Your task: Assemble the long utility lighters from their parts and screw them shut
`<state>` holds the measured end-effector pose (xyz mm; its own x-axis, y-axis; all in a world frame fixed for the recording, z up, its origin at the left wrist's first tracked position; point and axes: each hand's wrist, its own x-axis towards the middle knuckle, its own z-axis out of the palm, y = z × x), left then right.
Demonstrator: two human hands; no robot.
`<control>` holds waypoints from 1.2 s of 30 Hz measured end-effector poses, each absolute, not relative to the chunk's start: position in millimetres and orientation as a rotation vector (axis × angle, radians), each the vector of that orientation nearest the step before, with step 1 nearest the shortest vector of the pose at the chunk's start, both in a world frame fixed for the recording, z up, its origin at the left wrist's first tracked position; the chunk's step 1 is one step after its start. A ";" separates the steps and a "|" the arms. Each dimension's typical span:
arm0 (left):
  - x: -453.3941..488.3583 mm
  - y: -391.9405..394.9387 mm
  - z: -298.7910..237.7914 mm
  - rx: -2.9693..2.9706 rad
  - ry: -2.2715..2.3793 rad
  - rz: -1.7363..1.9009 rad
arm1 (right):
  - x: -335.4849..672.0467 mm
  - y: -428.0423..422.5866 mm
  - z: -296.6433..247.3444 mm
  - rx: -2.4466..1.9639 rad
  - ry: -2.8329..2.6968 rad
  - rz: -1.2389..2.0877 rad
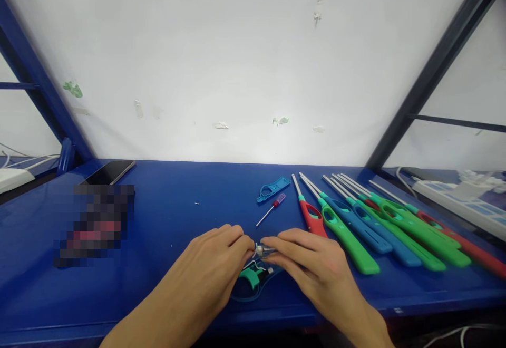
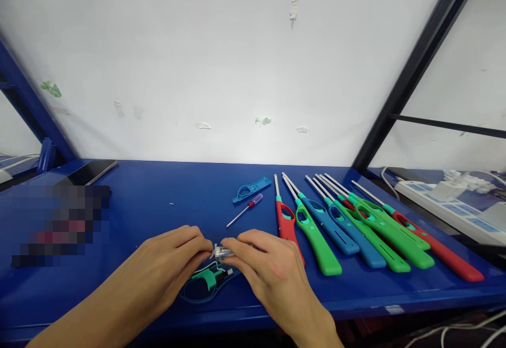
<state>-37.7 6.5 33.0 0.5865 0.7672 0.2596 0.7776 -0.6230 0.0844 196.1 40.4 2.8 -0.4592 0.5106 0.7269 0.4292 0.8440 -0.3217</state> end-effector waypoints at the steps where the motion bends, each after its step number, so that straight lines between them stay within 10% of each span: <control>1: -37.8 6.4 33.3 -2.764 -1.342 -0.423 | 196.0 40.3 2.7 -0.685 -2.118 0.115; 36: -39.4 -5.5 47.2 -2.647 -1.411 -0.257 | 192.7 38.6 2.8 -0.724 -2.154 0.076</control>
<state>-39.4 -5.5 47.2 0.5481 0.8094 0.2108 0.8317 -0.5540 -0.0356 192.7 38.6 2.8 -0.4797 0.5218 0.7054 0.4709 0.8314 -0.2949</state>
